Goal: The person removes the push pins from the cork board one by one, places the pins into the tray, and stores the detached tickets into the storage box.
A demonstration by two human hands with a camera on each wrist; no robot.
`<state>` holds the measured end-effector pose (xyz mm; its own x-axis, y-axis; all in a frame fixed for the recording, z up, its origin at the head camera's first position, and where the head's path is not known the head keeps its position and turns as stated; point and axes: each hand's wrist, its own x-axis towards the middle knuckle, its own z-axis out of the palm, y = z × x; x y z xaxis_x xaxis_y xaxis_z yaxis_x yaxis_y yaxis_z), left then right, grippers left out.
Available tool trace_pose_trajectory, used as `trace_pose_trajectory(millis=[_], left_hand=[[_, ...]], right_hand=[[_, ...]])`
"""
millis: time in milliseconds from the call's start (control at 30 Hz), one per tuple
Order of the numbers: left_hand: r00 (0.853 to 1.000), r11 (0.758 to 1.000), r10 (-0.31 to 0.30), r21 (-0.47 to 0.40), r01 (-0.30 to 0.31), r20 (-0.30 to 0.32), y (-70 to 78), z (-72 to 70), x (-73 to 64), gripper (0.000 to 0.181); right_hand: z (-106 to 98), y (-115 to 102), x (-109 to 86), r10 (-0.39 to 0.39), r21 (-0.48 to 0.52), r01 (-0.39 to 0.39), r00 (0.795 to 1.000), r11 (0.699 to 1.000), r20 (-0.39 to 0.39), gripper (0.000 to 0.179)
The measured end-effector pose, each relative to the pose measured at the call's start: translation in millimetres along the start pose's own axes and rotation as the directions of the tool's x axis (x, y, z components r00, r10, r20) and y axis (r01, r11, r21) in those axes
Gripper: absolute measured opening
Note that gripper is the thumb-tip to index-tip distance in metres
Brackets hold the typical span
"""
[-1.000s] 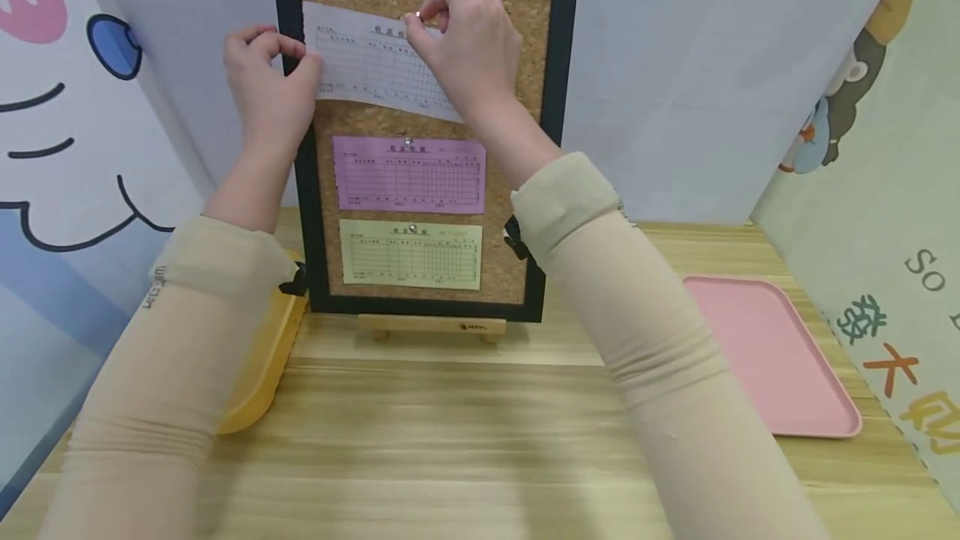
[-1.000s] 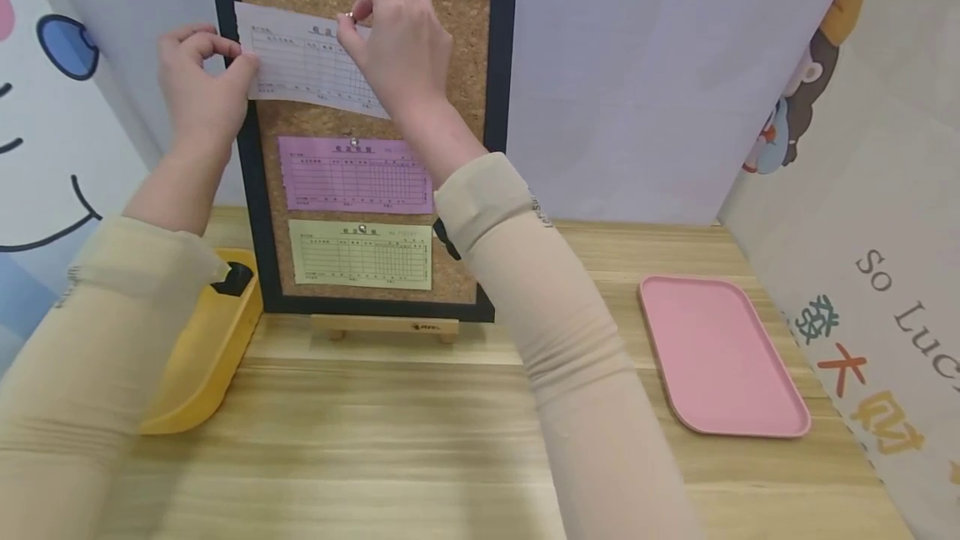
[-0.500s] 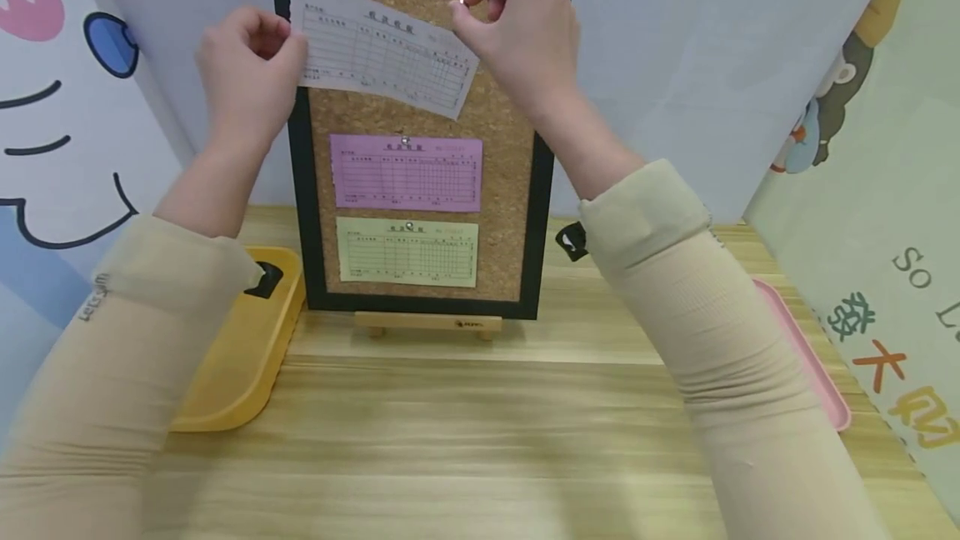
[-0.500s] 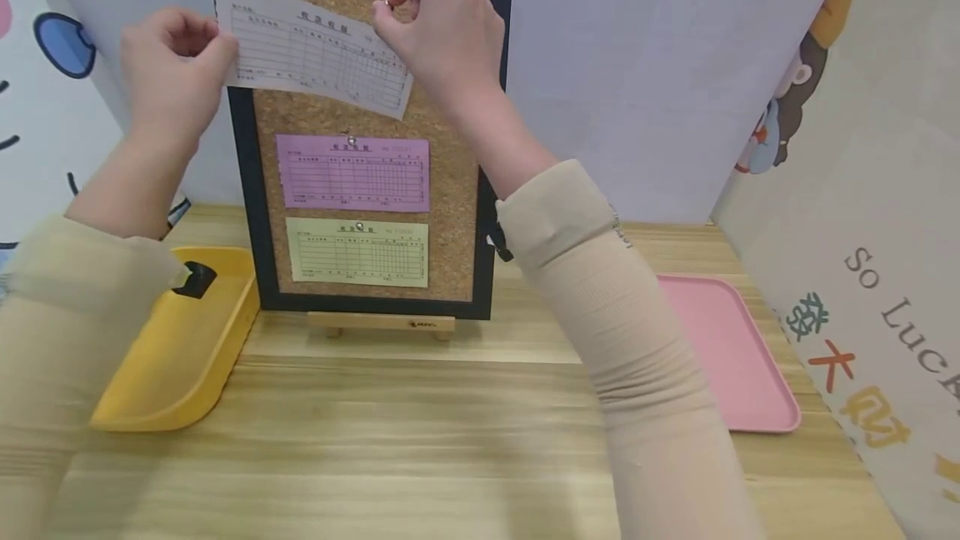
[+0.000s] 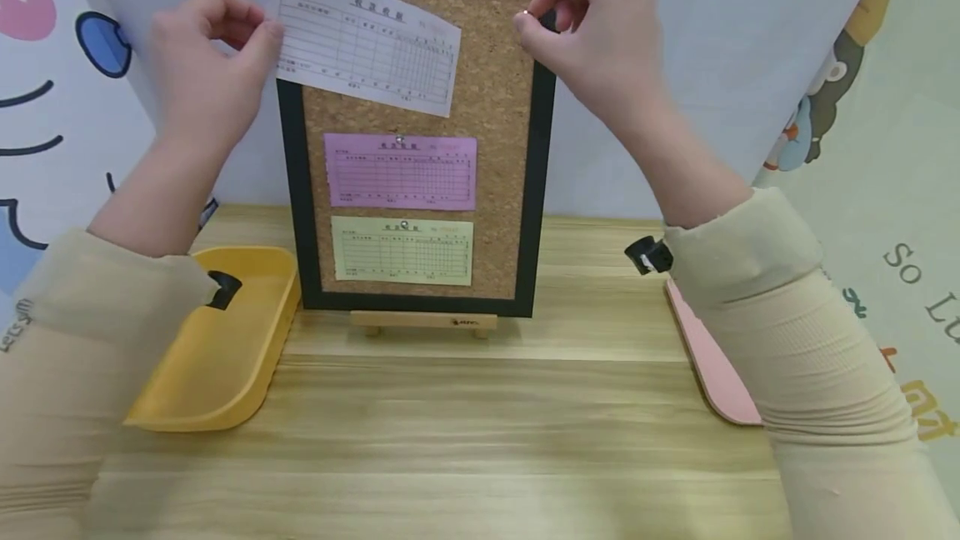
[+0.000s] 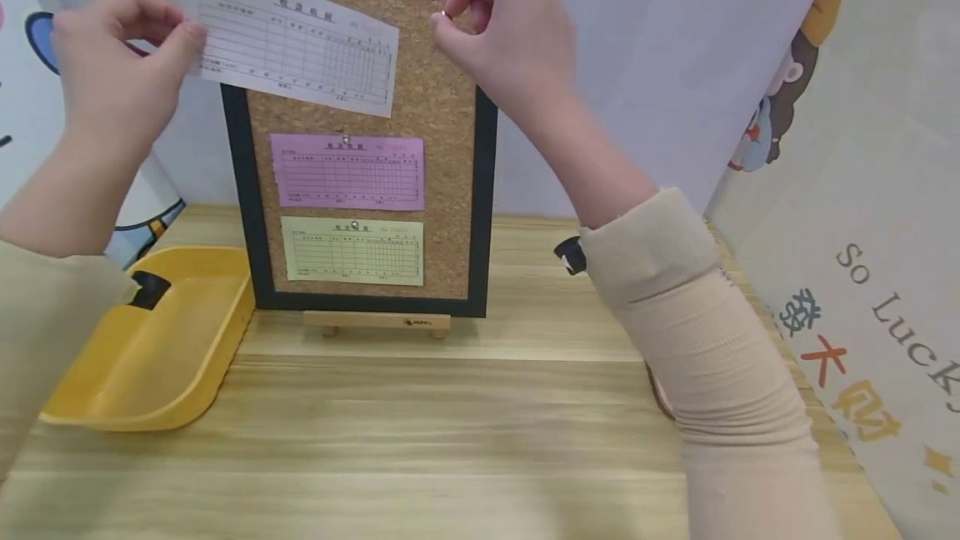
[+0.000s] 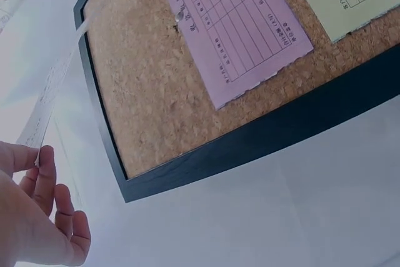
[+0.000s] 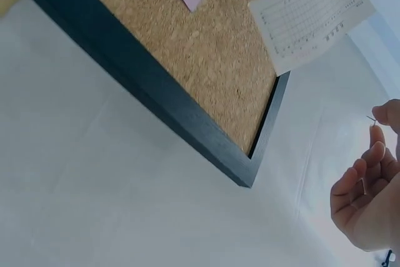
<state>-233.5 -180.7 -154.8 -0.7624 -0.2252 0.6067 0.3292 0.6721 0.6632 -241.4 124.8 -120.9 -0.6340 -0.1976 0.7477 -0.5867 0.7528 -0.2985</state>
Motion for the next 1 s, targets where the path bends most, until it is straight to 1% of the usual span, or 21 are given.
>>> trace_pose_trajectory(millis=[200, 333, 433, 633, 733, 800, 900, 1000], left_hand=[[0.999, 0.999, -0.009, 0.043, 0.007, 0.049, 0.1, -13.9, -2.2, 0.038], [0.996, 0.997, -0.018, 0.075, 0.012, 0.085, 0.7, -22.6, -4.6, 0.04], [0.994, 0.993, -0.024, 0.115, 0.012, 0.105, 1.3, -28.6, -6.1, 0.042], [0.993, 0.976, -0.039, 0.218, 0.013, 0.116, 0.4, -39.1, -9.8, 0.044], [0.992, 0.969, -0.023, 0.247, -0.008, 0.121, -0.8, -43.1, -11.9, 0.042], [0.992, 0.964, -0.006, 0.265, -0.029, 0.129, -2.6, -45.3, -12.6, 0.04], [0.988, 0.954, 0.015, 0.295, -0.062, 0.156, -5.5, -48.2, -13.9, 0.039], [0.979, 0.942, 0.037, 0.321, -0.102, 0.201, -8.0, -51.2, -17.1, 0.037]], right_hand=[[-22, 8, -12.6, -0.012, 0.026, 0.011, 1.0, 1.0, 0.011, 0.026], [-37, 12, -22.3, 0.015, 0.013, -0.015, 0.999, 1.0, 0.029, 0.027], [-47, 16, -30.0, 0.04, 0.0, -0.04, 0.999, 0.999, 0.036, 0.026], [-62, 24, -47.8, 0.098, 0.01, -0.099, 0.993, 0.995, 0.061, 0.022], [-69, 29, -58.2, 0.136, 0.034, -0.139, 0.988, 0.99, 0.073, 0.018], [-73, 33, -64.8, 0.146, 0.051, -0.149, 0.987, 0.987, 0.068, 0.015], [-77, 38, -74.5, 0.141, 0.071, -0.144, 0.989, 0.987, 0.05, 0.012], [-79, 44, -85.6, 0.11, 0.069, -0.112, 0.993, 0.991, 0.033, 0.013]])
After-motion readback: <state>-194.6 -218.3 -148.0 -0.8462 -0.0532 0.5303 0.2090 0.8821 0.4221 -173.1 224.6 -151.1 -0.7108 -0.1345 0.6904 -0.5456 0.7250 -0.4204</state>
